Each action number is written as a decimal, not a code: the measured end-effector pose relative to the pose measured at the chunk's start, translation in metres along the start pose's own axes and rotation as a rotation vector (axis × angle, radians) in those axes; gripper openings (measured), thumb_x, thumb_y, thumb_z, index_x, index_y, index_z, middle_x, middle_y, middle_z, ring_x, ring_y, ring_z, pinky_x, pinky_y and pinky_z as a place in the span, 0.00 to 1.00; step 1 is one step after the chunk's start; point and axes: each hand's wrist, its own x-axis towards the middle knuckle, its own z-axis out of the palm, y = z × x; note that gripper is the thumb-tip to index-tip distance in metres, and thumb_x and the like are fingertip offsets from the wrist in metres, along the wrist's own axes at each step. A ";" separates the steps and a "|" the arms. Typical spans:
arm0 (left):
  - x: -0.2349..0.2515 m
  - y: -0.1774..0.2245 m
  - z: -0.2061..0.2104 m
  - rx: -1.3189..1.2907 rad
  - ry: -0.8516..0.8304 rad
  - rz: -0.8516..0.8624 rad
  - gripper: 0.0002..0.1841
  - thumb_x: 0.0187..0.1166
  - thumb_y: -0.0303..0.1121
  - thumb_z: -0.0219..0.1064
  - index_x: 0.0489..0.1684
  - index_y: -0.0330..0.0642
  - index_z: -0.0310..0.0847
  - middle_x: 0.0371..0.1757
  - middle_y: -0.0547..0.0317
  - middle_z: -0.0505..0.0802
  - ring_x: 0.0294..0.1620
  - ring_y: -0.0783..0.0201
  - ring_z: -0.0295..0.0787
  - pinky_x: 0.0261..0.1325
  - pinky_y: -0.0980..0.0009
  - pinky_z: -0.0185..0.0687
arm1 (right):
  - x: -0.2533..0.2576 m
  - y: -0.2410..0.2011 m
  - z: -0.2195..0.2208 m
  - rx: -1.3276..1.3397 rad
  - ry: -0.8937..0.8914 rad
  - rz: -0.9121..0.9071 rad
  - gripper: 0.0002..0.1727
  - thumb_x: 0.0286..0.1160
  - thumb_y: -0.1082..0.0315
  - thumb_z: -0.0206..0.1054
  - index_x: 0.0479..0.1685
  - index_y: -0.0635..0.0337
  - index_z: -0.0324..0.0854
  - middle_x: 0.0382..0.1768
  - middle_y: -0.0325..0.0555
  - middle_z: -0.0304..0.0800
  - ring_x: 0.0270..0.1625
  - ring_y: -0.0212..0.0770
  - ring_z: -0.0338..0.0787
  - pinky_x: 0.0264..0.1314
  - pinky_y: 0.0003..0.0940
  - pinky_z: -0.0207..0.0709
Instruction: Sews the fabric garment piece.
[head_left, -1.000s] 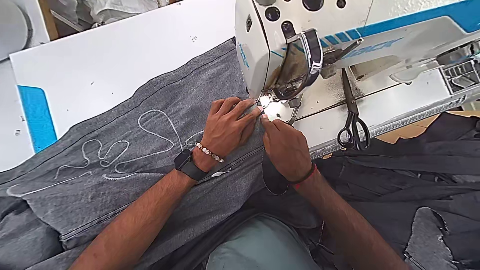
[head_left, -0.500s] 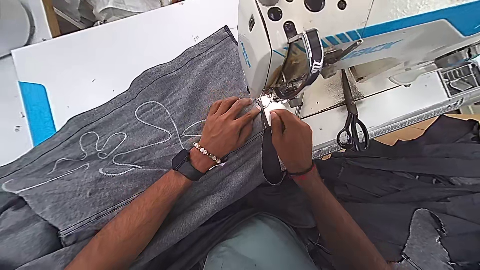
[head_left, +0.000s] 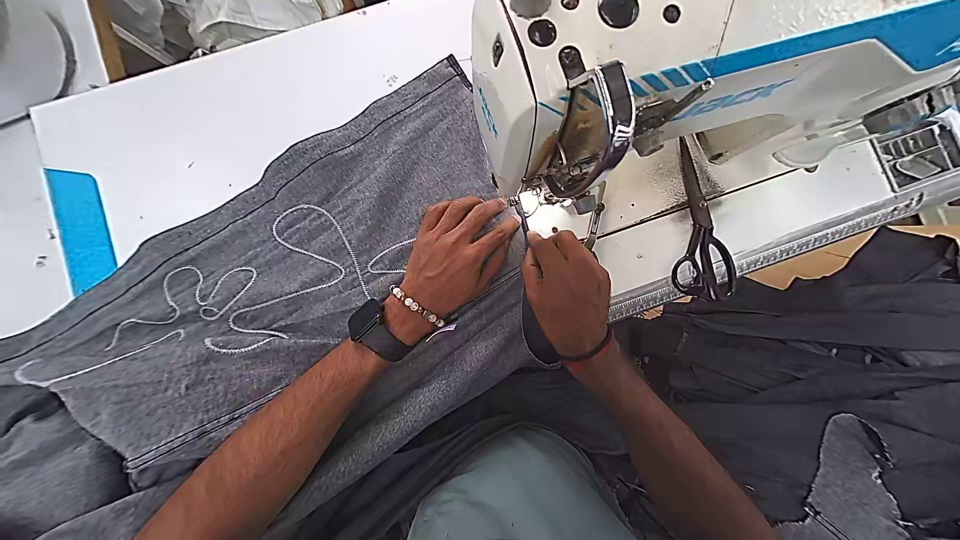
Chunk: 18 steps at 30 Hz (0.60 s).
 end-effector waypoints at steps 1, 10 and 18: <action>0.001 0.000 -0.001 0.022 -0.005 -0.007 0.20 0.87 0.43 0.57 0.73 0.59 0.86 0.78 0.59 0.84 0.79 0.51 0.75 0.78 0.49 0.66 | 0.000 0.000 0.000 -0.018 -0.004 -0.030 0.13 0.83 0.65 0.63 0.52 0.59 0.93 0.36 0.47 0.86 0.36 0.44 0.89 0.30 0.36 0.81; -0.001 0.008 -0.002 0.002 -0.031 0.007 0.22 0.88 0.48 0.54 0.76 0.62 0.83 0.78 0.59 0.83 0.77 0.51 0.74 0.76 0.50 0.65 | -0.006 0.003 -0.011 -0.007 -0.133 -0.138 0.19 0.86 0.63 0.59 0.66 0.60 0.87 0.49 0.52 0.86 0.52 0.51 0.86 0.50 0.43 0.82; -0.002 0.008 -0.004 -0.099 -0.073 0.107 0.22 0.88 0.44 0.53 0.75 0.59 0.85 0.81 0.70 0.83 0.86 0.54 0.71 0.86 0.52 0.62 | -0.107 0.045 -0.056 0.050 -0.037 -0.166 0.09 0.78 0.64 0.63 0.37 0.56 0.87 0.25 0.44 0.84 0.24 0.42 0.85 0.20 0.36 0.77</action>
